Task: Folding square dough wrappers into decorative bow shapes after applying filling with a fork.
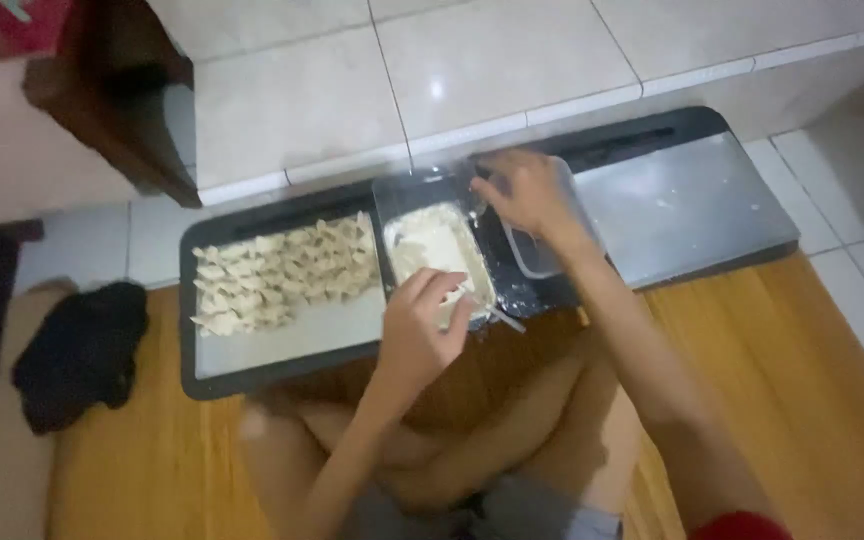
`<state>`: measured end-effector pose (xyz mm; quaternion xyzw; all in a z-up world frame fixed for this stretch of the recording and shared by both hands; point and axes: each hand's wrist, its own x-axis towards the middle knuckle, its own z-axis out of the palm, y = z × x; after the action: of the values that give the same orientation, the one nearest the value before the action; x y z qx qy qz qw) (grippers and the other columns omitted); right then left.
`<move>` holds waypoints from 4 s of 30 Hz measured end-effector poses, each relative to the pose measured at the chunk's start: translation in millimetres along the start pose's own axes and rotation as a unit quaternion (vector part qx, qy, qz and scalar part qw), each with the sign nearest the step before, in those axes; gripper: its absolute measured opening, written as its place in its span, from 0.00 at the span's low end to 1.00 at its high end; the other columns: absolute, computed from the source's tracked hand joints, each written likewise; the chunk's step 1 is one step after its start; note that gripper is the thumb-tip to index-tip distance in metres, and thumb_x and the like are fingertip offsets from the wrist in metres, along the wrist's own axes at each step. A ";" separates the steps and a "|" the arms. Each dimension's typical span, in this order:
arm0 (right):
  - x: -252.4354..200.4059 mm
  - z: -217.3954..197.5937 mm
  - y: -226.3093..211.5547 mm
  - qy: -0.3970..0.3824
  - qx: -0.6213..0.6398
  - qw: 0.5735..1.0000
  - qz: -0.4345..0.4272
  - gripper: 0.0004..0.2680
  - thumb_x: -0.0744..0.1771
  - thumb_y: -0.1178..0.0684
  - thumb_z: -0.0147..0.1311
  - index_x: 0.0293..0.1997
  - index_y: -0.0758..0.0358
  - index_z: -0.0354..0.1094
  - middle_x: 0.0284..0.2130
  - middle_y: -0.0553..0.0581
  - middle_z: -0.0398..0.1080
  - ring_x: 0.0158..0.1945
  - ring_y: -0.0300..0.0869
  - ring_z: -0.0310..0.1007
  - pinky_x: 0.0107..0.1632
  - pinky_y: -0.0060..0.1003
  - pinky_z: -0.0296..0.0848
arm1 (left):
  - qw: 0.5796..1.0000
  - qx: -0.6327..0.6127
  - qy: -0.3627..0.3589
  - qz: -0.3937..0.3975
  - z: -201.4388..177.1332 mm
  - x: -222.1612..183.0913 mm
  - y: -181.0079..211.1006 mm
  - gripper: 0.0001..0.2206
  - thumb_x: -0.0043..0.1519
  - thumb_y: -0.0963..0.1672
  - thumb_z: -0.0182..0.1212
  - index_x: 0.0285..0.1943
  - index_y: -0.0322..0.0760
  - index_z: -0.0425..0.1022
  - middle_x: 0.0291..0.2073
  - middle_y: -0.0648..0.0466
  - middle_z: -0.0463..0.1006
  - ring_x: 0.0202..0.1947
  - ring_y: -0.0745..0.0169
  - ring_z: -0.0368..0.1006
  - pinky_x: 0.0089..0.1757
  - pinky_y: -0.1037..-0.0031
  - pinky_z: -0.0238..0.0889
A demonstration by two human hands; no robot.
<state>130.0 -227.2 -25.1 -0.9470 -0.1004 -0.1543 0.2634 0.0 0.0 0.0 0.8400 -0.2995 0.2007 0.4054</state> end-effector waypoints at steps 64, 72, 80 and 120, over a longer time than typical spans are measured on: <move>1.2 21.7 32.8 0.273 0.195 0.934 -0.125 0.03 0.63 0.62 0.64 0.35 0.71 0.74 0.40 0.60 0.73 0.42 0.50 0.72 0.48 0.40 0.70 | 0.974 -0.019 -0.223 -0.046 167.2 152.7 -172.7 0.20 0.48 0.46 0.70 0.47 0.34 0.73 0.38 0.50 0.82 0.39 0.51 0.78 0.42 0.68 0.70; 0.1 16.2 25.9 0.270 0.188 0.936 -0.123 0.02 0.63 0.63 0.62 0.34 0.71 0.74 0.39 0.60 0.73 0.43 0.49 0.72 0.49 0.40 0.70 | 0.932 0.249 -0.265 0.003 183.5 153.0 -154.2 0.23 0.54 0.50 0.55 0.56 0.37 0.77 0.54 0.44 0.75 0.52 0.32 0.68 0.57 0.41 0.52; 0.5 16.3 30.3 0.261 0.202 0.938 -0.105 0.02 0.64 0.62 0.61 0.35 0.65 0.73 0.38 0.59 0.75 0.45 0.52 0.74 0.50 0.45 0.73 | 0.902 0.207 -0.368 -0.087 164.0 165.9 -140.6 0.23 0.53 0.51 0.58 0.56 0.39 0.77 0.54 0.45 0.77 0.55 0.36 0.73 0.54 0.43 0.59; 7.8 57.7 61.5 0.147 0.063 0.983 -0.090 0.05 0.61 0.61 0.61 0.36 0.63 0.76 0.44 0.58 0.74 0.48 0.52 0.70 0.54 0.44 0.68 | 0.722 -0.482 0.042 -0.495 53.8 151.5 -116.5 0.25 0.62 0.51 0.59 0.52 0.18 0.73 0.44 0.39 0.76 0.37 0.54 0.74 0.36 0.72 0.75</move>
<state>167.8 -247.6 -98.1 -0.8824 -0.1551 -0.3081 0.3199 194.8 -37.4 -9.3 0.5511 0.1200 -0.1645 0.8092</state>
